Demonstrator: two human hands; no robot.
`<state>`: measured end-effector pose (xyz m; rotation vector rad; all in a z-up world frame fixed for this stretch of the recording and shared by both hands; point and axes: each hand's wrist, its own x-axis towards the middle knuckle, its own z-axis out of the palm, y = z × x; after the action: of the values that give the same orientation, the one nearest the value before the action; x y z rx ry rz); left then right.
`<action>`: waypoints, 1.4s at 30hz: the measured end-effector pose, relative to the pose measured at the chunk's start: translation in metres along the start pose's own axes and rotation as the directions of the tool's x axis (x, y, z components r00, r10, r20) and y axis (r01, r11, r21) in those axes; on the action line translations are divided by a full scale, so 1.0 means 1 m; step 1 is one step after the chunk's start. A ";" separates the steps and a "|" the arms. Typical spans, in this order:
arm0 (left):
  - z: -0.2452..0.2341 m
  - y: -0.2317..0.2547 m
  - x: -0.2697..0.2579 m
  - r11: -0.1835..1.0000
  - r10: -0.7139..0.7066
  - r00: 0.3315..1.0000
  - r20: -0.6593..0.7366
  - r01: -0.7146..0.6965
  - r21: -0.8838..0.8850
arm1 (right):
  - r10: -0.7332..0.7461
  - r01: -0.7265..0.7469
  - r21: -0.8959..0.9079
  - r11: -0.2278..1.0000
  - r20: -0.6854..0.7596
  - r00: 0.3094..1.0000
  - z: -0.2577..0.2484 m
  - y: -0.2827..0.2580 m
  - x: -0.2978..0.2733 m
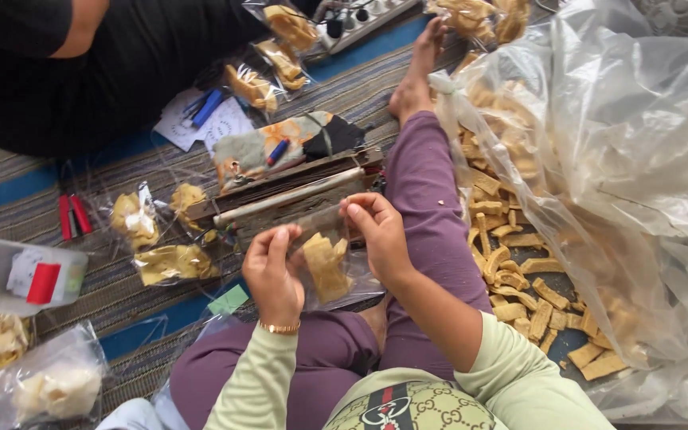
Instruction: Manually packaging fried snacks into small plastic bags and sealing them with a heat sealer.
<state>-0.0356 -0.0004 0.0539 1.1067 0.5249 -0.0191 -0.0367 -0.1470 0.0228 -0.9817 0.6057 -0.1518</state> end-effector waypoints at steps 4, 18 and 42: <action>-0.002 -0.004 -0.038 0.853 0.327 0.900 0.287 -0.412 0.320 | -0.596 0.815 -0.446 0.369 0.560 0.576 -0.004 -0.054 -0.043; 0.014 0.006 -0.079 0.958 0.217 0.815 0.537 -0.284 0.044 | -0.566 0.824 -0.541 0.171 0.631 0.531 -0.083 -0.102 -0.053; 0.058 0.009 -0.091 0.988 0.038 0.490 0.871 -0.151 0.042 | 0.122 0.212 -0.289 0.934 0.813 0.569 -0.118 -0.091 -0.041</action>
<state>-0.0906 -0.0674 0.1188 1.0780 -0.4879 -0.5089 -0.1210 -0.2688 0.0661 -1.2860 -0.3001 0.3964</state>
